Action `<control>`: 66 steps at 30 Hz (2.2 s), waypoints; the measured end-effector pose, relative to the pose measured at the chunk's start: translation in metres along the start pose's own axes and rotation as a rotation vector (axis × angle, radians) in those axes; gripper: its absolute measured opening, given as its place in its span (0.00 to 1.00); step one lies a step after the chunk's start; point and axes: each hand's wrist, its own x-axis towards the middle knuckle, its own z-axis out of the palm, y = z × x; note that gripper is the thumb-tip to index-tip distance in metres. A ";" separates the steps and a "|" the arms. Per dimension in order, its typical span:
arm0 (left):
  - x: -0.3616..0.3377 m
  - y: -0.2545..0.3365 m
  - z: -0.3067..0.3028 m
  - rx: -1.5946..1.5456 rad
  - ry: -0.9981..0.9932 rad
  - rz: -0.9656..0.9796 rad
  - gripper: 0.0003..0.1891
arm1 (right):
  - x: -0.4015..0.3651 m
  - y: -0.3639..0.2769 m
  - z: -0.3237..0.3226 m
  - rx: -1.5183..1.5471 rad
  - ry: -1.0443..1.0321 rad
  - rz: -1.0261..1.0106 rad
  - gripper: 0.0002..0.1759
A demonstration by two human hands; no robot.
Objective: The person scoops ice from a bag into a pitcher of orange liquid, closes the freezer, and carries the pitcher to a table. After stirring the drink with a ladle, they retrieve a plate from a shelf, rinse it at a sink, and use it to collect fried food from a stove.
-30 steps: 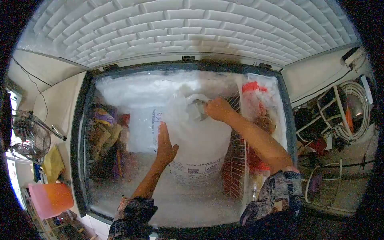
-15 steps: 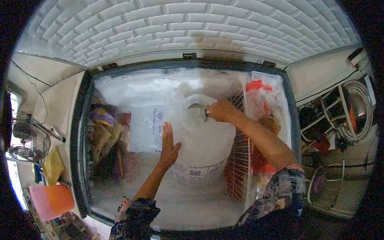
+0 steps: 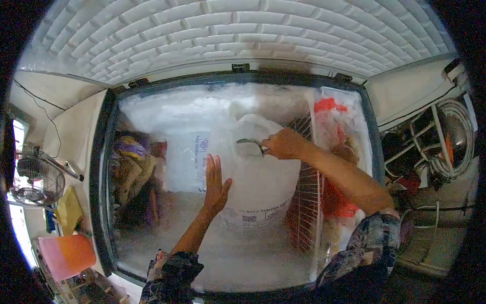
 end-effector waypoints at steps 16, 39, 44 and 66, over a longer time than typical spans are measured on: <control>0.004 0.009 0.003 -0.036 0.005 0.069 0.41 | 0.018 0.006 -0.011 0.166 -0.341 0.184 0.19; 0.001 0.010 -0.007 -0.003 0.130 0.077 0.43 | -0.051 -0.031 0.012 0.499 -0.148 0.294 0.14; 0.016 0.027 -0.023 -0.071 0.160 0.120 0.36 | -0.066 -0.032 0.024 0.491 0.009 0.382 0.16; 0.067 0.027 -0.055 0.096 0.111 0.402 0.07 | -0.072 -0.059 0.036 0.578 0.111 0.605 0.18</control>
